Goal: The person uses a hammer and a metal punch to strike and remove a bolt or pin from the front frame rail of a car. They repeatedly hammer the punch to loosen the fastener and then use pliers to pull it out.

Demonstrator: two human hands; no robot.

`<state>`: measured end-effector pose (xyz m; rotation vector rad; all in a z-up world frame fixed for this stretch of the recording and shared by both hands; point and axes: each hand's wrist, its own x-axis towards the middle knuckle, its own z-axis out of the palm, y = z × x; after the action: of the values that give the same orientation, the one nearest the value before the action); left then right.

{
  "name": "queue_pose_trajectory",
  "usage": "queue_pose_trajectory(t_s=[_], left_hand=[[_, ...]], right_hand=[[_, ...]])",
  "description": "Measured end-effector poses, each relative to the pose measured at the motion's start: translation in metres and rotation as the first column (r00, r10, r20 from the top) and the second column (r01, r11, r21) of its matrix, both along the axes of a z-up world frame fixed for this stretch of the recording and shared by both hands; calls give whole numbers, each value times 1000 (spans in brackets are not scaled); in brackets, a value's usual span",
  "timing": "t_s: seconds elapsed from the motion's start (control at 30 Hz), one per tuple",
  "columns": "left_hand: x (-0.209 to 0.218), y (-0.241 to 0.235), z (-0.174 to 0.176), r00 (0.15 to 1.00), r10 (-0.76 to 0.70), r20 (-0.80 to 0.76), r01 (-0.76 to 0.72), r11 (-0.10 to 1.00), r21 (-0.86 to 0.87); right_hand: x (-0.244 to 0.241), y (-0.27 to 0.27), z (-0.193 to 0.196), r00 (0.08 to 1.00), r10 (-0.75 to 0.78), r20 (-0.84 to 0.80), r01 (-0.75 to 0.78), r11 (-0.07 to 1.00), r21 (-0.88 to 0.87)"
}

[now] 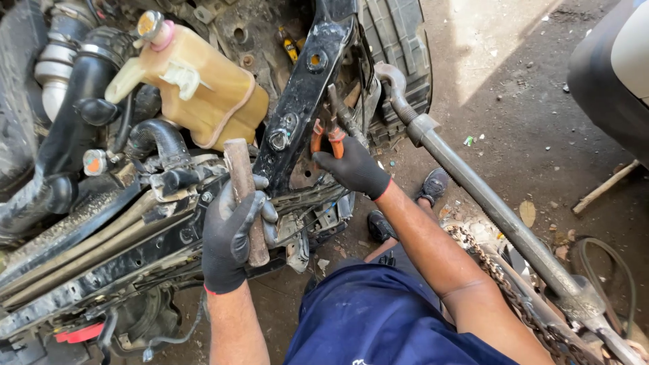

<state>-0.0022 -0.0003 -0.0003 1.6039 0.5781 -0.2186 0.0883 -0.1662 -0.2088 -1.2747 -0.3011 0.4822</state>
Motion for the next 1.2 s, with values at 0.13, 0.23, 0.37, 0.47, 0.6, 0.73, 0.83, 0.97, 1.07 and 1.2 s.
queue_pose_trajectory(t_s=[0.13,0.23,0.37,0.47,0.6,0.73,0.83,0.97,1.07,1.2], left_hand=[[3,0,2,999,-13,37,13,1000,-1],[-2,1,0,1000,8,-12,-9,1000,-20],[3,1,-1,1000,-7,2,7,1000,-7],[0,0,0,1000,-2,-6,2,1000,-3],[0,0,-1,1000,-21,22,21,1000,15],[0,2,-2,998,-39,40,38,999,6],[0,2,-1,999,-32,32,33,999,-18],[1,3,-2,999,-40,10,40,999,30],[2,0,1,999,-35,15,35,999,23],[4,0,3,998,-54,19,54,998,14]], right_hand=[[-12,9,-7,996,50,78,-34,982,-187],[-25,21,-13,995,32,91,-21,993,-116],[-19,27,-18,999,-8,48,11,999,-50],[-18,24,-17,998,-16,53,20,997,-78],[-14,19,-20,990,-48,130,39,996,76],[-14,20,-17,996,-8,85,-16,961,275],[-16,19,-10,999,9,32,-19,954,298],[-19,10,-12,1000,-5,7,4,986,166],[-20,3,-9,999,-5,48,3,999,49],[-20,6,-19,994,-10,113,15,999,-43]])
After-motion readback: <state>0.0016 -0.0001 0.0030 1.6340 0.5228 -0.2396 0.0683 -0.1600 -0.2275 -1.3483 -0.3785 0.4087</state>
